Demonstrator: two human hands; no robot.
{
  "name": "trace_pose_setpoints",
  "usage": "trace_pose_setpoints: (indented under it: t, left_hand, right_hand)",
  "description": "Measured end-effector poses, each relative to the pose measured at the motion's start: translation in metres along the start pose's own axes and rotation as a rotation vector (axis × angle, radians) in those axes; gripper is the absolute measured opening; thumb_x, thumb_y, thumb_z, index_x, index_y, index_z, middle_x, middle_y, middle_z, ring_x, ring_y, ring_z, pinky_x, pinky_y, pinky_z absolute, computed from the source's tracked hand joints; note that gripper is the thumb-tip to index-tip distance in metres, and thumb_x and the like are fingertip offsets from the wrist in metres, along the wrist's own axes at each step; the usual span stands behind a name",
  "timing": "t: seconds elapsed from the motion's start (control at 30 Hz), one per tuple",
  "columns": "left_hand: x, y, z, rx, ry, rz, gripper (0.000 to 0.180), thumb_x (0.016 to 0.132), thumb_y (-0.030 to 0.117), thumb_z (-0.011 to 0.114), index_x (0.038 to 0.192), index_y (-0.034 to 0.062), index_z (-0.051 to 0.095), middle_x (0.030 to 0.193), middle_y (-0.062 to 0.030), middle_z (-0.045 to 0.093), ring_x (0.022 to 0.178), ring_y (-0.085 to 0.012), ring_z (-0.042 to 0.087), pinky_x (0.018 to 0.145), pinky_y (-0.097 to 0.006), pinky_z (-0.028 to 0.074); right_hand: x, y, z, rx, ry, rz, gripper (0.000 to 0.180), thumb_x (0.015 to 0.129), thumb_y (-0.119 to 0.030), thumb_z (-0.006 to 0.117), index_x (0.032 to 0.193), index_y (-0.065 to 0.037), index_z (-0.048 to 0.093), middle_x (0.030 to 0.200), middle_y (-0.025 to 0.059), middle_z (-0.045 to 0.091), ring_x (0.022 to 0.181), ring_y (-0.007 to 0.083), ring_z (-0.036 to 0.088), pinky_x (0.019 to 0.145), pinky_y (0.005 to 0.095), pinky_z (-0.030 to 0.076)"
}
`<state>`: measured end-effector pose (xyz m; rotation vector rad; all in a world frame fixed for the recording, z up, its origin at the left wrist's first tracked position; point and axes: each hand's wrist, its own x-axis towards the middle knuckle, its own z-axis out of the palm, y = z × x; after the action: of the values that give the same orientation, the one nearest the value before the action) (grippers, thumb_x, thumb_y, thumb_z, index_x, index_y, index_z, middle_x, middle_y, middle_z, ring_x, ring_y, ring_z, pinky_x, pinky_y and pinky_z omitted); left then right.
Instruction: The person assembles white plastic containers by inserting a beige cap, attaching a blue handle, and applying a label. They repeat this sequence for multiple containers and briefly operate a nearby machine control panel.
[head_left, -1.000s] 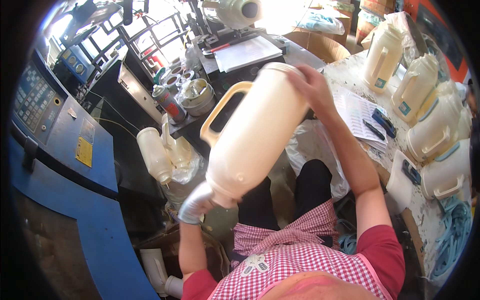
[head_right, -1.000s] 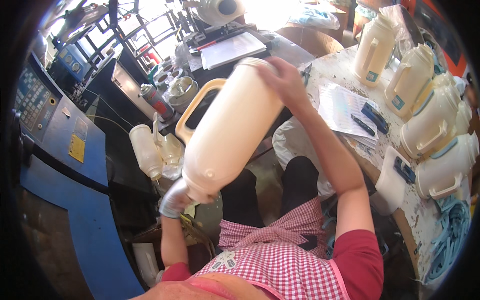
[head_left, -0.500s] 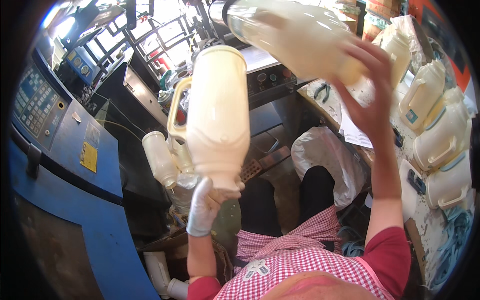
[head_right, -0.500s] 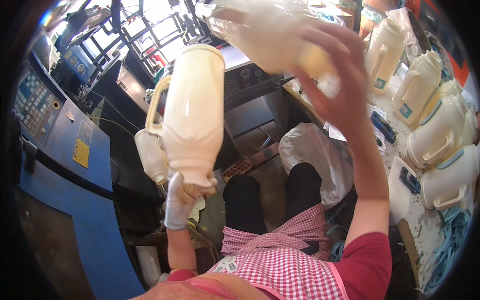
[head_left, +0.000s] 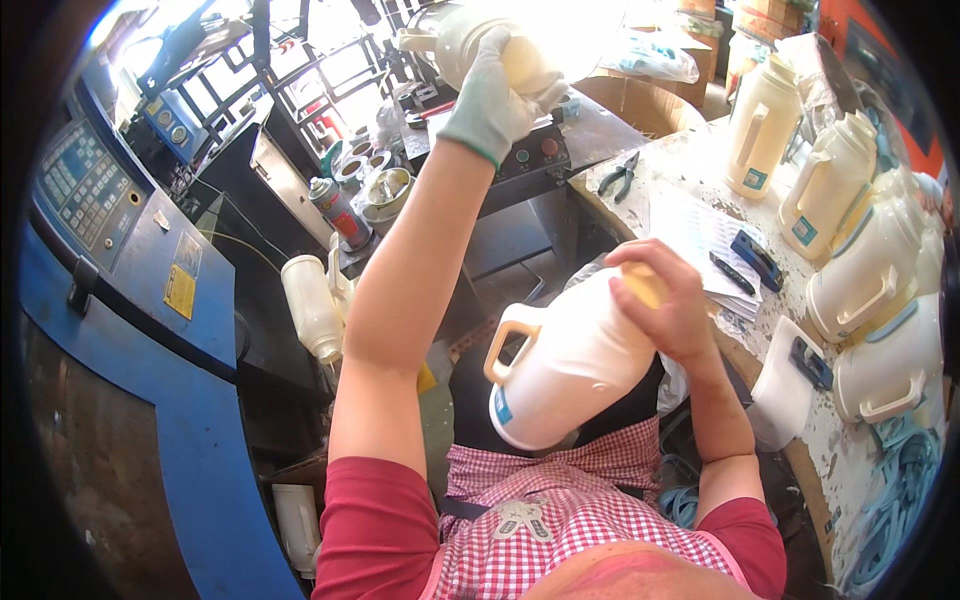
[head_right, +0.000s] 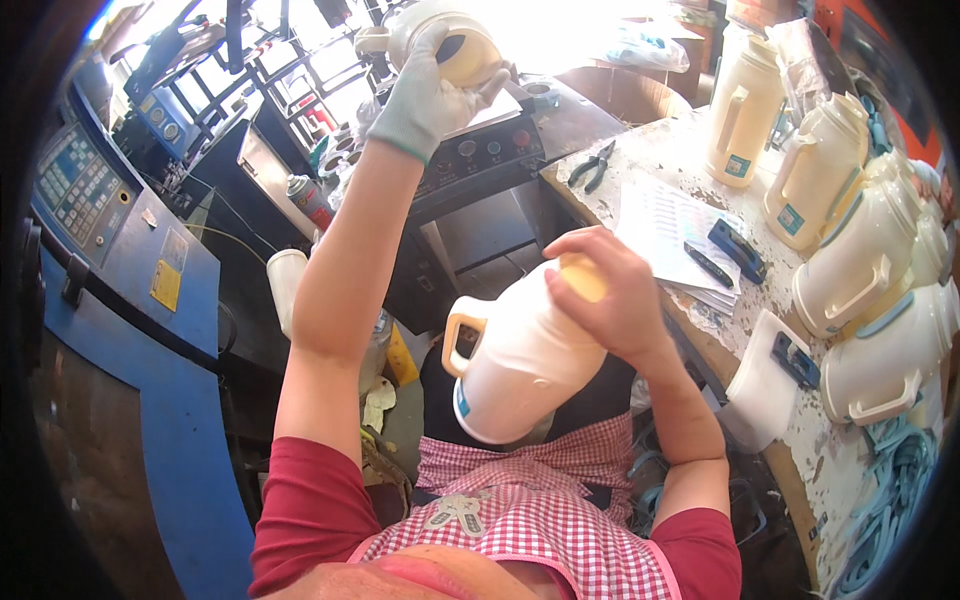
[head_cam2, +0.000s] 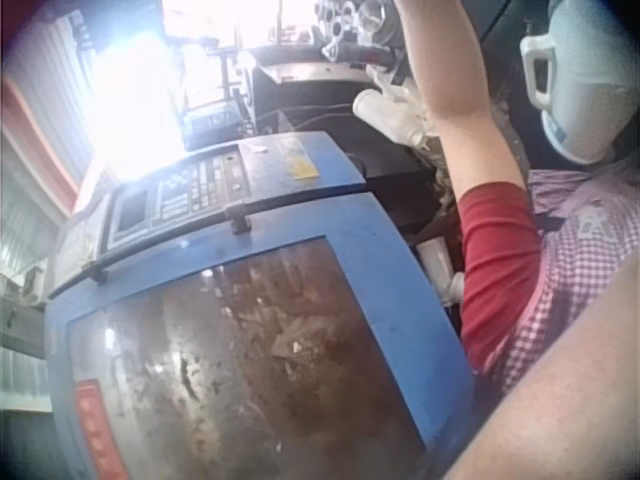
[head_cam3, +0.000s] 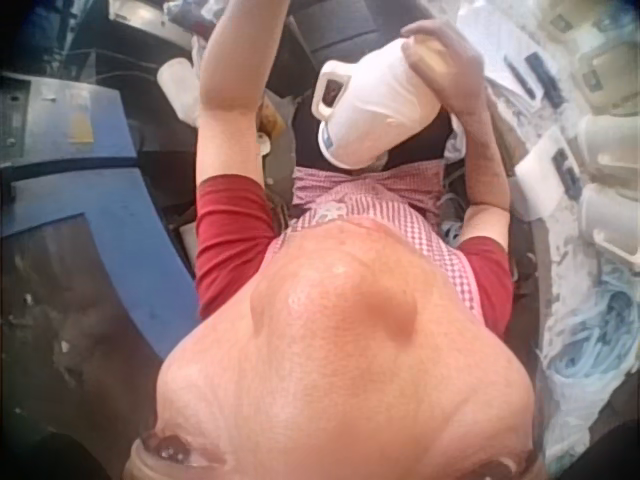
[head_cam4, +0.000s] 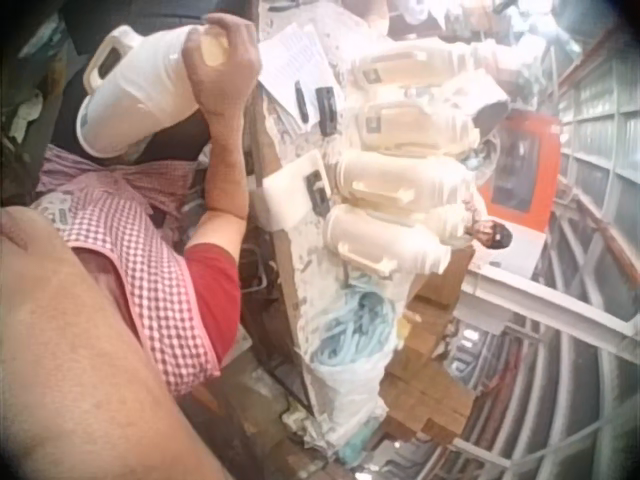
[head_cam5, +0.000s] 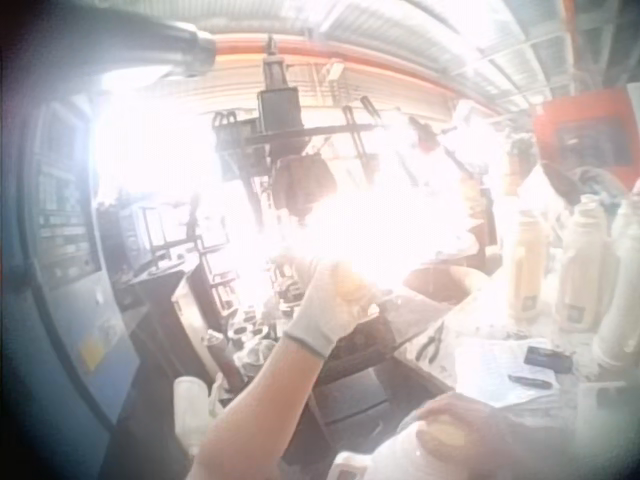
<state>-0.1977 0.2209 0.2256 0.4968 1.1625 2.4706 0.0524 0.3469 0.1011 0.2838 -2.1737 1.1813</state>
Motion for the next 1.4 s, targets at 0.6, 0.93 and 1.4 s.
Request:
trace_pose_setpoints:
  t: [0.6, 0.93, 1.4]
  left_hand:
    - [0.132, 0.04, -0.073, -0.006, -0.051, -0.125, 0.048, 0.099, 0.069, 0.05, 0.087, 0.0248, 0.064, 0.087, -0.002, 0.064, 0.09, -0.0293, 0.061, 0.078, -0.055, 0.052]
    - [0.14, 0.028, -0.043, 0.022, 0.054, -0.117, 0.059, 0.093, 0.079, 0.054, 0.095, 0.0211, 0.061, 0.089, -0.0068, 0.063, 0.089, -0.0307, 0.059, 0.077, -0.05, 0.051]
    - [-0.137, -0.117, -0.06, 1.109, -0.423, -0.089, 0.047, 0.101, 0.047, 0.069, 0.104, 0.0012, 0.076, 0.091, -0.0058, 0.072, 0.087, -0.0111, 0.064, 0.079, -0.033, 0.052]
  right_hand:
    - [0.172, 0.232, 0.17, -0.201, -0.356, 0.344, 0.097, 0.074, -0.042, 0.078, 0.157, -0.002, 0.048, 0.137, 0.0273, 0.067, 0.127, 0.0385, 0.066, 0.111, 0.0421, 0.05]
    - [0.206, 0.256, 0.165, -0.392, -0.499, 0.415, 0.086, 0.076, -0.049, 0.08, 0.15, -0.009, 0.06, 0.134, 0.0211, 0.071, 0.127, 0.0356, 0.067, 0.108, 0.0422, 0.053]
    - [-0.061, 0.081, 0.048, 0.502, 0.121, 0.353, 0.054, 0.115, -0.029, 0.048, 0.159, 0.0, 0.038, 0.154, 0.0175, 0.054, 0.142, 0.0259, 0.052, 0.121, 0.0373, 0.038]
